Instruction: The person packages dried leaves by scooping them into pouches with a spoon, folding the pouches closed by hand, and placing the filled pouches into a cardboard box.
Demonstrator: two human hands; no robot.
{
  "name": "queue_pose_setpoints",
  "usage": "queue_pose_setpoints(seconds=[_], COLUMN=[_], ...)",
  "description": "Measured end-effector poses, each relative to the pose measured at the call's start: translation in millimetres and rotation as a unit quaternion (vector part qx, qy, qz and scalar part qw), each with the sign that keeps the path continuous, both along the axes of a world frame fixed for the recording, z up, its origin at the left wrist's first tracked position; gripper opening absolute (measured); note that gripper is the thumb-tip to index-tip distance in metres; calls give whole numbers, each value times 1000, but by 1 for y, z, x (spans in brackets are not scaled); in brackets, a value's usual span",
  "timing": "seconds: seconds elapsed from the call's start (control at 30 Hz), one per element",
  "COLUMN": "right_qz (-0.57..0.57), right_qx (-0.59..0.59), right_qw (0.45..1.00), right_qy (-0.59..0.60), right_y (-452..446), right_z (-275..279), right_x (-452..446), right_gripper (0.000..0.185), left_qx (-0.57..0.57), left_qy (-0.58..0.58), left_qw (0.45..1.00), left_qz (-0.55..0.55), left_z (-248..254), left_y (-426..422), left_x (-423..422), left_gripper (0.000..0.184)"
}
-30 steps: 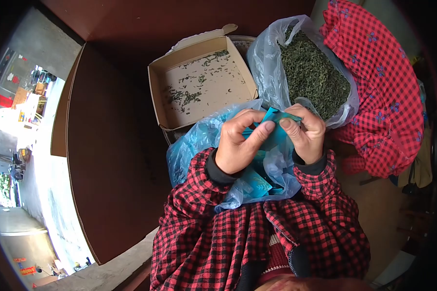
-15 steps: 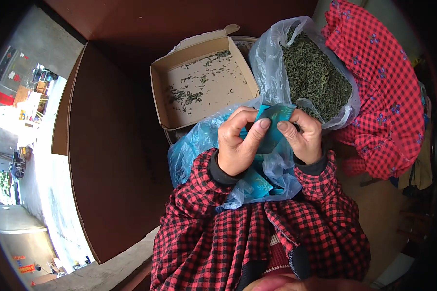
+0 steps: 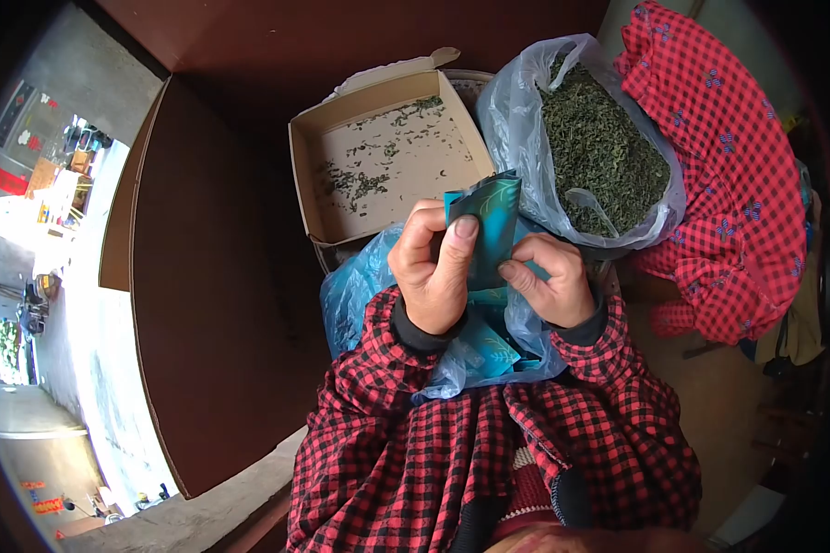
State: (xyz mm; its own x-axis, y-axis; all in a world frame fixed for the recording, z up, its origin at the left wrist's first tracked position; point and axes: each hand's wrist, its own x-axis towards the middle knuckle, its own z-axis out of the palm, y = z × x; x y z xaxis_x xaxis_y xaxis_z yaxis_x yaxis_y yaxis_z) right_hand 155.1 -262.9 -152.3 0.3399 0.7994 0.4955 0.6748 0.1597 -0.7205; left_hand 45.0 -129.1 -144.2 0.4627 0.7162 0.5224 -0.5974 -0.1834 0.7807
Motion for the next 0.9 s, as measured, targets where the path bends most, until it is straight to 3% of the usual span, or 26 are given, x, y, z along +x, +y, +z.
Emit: queue_pose_setpoints(seconds=[0.1, 0.27, 0.37, 0.53, 0.67, 0.73, 0.9], right_qz=[-37, -99, -111, -103, -104, -120, -169], right_qx=[39, 54, 48, 116, 93, 71, 74], right_qw=[993, 983, 986, 971, 972, 971, 959], right_qy=[108, 142, 113, 181, 191, 192, 216], right_y=[2, -6, -12, -12, -27, -34, -40], right_z=[3, 9, 11, 7, -10, -14, -27], right_x=[-3, 6, 16, 20, 28, 29, 41], right_gripper=[19, 19, 18, 18, 18, 17, 16], left_qx=[64, 35, 194, 80, 141, 91, 94], left_qy=[29, 98, 222, 229, 281, 345, 376], left_qw=[997, 989, 951, 968, 949, 934, 916], left_qz=[-26, -105, -97, -69, -10, 30, 106], left_z=[-1, -4, 18, 36, -10, -36, -101], left_y=[3, 4, 24, 102, 176, 204, 267], left_x=[2, 0, -6, 28, 88, 121, 211], left_gripper=[12, 12, 13, 14, 16, 19, 26])
